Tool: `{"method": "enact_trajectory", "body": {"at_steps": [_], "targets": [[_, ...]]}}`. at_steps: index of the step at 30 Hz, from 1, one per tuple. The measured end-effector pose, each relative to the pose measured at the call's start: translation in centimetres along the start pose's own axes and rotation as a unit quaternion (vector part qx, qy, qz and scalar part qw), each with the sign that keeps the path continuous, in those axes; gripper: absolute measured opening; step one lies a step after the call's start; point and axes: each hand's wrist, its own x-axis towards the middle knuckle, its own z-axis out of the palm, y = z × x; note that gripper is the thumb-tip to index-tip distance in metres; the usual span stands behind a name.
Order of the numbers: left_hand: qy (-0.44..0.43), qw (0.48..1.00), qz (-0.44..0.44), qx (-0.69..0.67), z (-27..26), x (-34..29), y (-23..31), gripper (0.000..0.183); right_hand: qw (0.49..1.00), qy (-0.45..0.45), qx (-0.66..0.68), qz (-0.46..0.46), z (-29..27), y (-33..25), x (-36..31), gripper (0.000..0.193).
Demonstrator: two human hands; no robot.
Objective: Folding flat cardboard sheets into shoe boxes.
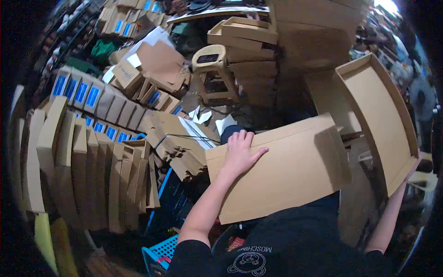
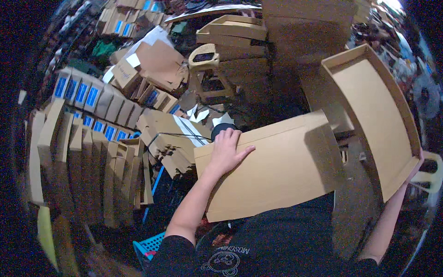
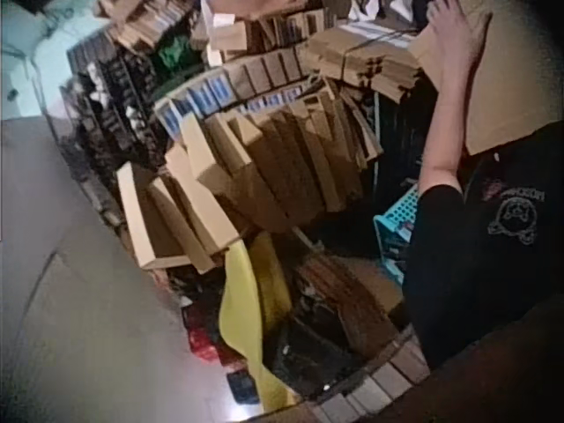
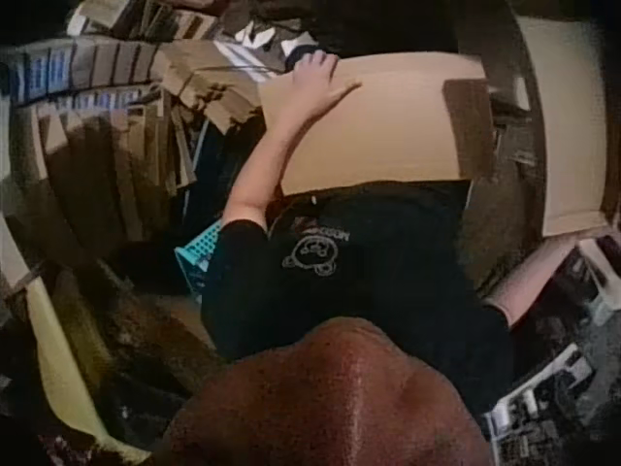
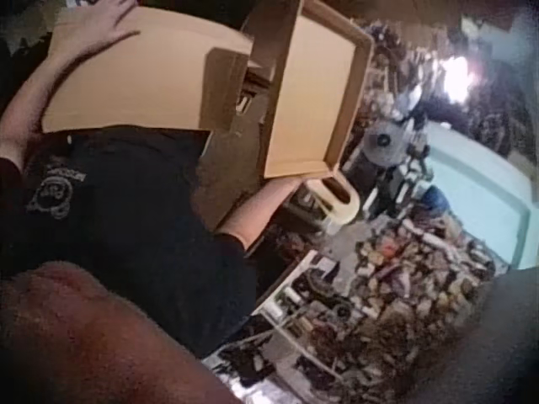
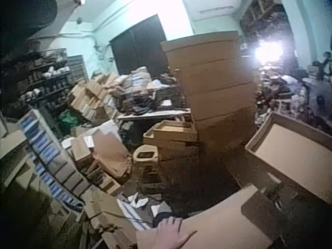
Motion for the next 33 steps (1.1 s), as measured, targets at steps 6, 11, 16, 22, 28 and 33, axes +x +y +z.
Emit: {"method": "enact_trajectory", "body": {"at_steps": [6, 11, 16, 22, 28, 33], "targets": [[0.077, 0.996, 0.035, -0.008, 2.0, -0.7, -1.6, 0.073, 0.997, -0.069, -0.038, -0.019, 7.9, 1.6, -5.4, 0.049], [0.066, 0.997, 0.028, 0.001, 2.6, 0.0, -0.1, 0.073, 0.987, -0.147, -0.063, -0.023, 4.1, 5.0, -6.4, 0.049], [0.059, 0.998, 0.015, -0.008, 2.7, -0.3, -1.0, 0.069, 0.975, -0.191, -0.105, -0.049, 14.1, 7.4, -4.2, 0.050], [0.020, 0.999, -0.010, -0.030, 2.8, 0.9, 0.6, 0.081, 0.952, -0.219, -0.202, -0.073, 21.3, 7.2, -3.5, 0.051], [0.121, 0.992, 0.023, -0.042, 4.7, 0.6, -0.2, 0.082, 0.945, -0.310, -0.024, 0.105, 31.6, 4.2, -6.9, 0.057], [0.198, 0.976, 0.045, -0.083, 6.7, 0.7, -0.9, 0.085, 0.869, -0.468, -0.003, 0.157, 44.9, 2.0, -13.1, 0.054]]}}
